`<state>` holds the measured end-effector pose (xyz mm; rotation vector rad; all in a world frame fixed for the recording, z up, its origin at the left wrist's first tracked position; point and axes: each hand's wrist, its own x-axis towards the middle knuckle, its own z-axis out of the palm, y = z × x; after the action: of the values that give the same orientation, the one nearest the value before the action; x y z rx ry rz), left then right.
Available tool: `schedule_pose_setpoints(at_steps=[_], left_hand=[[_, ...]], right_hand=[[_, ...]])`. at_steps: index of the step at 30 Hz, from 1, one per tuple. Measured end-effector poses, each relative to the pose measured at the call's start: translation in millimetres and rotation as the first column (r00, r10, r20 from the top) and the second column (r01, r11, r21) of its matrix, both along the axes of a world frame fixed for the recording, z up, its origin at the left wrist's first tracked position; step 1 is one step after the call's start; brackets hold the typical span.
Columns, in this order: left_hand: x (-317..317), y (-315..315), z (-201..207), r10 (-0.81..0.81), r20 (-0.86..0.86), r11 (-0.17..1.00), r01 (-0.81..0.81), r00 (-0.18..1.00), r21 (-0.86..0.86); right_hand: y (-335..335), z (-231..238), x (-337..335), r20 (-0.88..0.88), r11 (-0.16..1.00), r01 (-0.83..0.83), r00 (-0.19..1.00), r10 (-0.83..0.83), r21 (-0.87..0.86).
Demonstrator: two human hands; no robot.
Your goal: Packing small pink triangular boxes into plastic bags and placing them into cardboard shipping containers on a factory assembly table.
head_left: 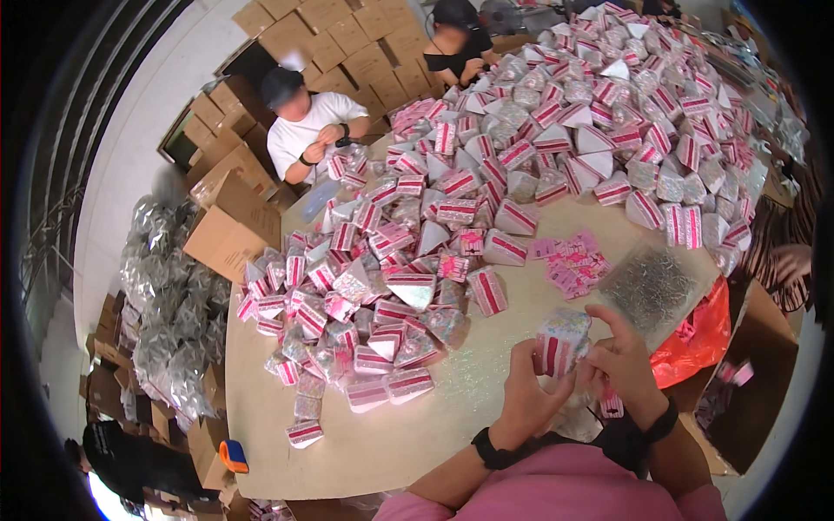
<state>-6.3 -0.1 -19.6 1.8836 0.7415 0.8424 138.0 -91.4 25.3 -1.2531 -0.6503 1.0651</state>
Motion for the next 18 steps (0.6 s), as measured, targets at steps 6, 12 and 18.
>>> schedule_pose_setpoints(at_steps=[6,12,18], left_hand=[[-18,28,-4,0.166,-0.006,0.971,-0.164,0.986,-0.173],[-109,186,47,0.507,0.174,0.857,-0.471,0.844,-0.209],[-136,203,57,0.593,-0.057,0.721,-0.499,0.803,0.481]], right_hand=[[22,-31,-7,0.043,0.994,-0.077,0.996,0.073,0.082],[2,-32,15,0.06,0.977,-0.099,0.992,0.112,-0.187],[-1,-48,67,0.339,0.96,0.228,0.927,-0.162,-0.163]])
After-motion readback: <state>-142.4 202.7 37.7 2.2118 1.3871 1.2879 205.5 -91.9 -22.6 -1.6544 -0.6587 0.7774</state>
